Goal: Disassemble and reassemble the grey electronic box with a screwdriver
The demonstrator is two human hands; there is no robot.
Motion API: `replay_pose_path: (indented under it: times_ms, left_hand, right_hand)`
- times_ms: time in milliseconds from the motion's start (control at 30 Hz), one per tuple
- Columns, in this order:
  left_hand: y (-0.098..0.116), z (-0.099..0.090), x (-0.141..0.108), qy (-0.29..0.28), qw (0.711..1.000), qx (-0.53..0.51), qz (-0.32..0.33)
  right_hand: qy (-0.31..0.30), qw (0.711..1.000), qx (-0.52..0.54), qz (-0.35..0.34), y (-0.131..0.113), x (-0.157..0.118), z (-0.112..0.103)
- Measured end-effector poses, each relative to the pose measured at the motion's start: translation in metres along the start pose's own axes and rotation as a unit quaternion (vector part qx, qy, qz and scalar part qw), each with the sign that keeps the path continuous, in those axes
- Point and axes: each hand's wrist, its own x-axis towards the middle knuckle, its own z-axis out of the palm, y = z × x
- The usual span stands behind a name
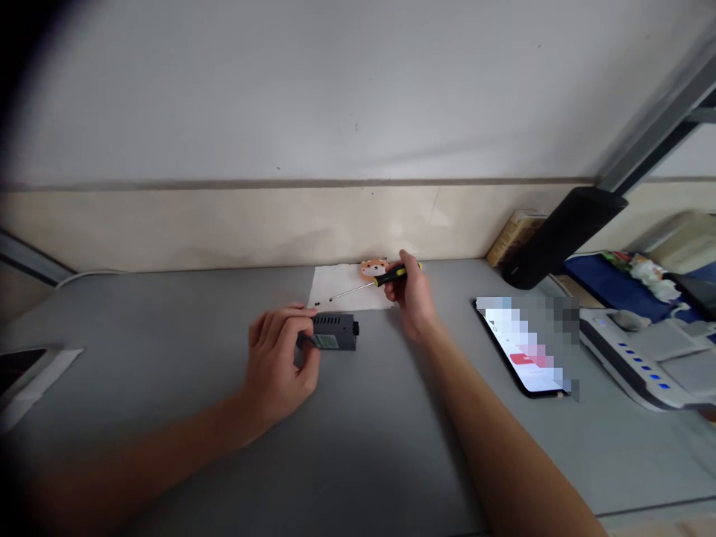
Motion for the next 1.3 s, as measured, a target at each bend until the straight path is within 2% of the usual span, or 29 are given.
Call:
replay_pose_path:
  times_ms: [233, 400, 1300]
  left_hand:
    - [0.0042, 0.0010, 0.0024, 0.000, 1.000, 0.004, 0.025]
    - [0.0064, -0.0002, 0.0047, -0.006, 0.999, 0.004, 0.050]
    - [0.0055, 0.0010, 0.0023, -0.028, 0.998, -0.001, 0.051]
  right_hand:
    - [-0.015, 1.000, 0.024, 0.006, -0.0050, 0.0019, -0.0019]
    - [0.007, 0.999, 0.038, 0.036, -0.0067, -0.0023, 0.0021]
    - [0.025, 0.997, 0.048, 0.056, -0.0053, -0.0037, 0.0061]
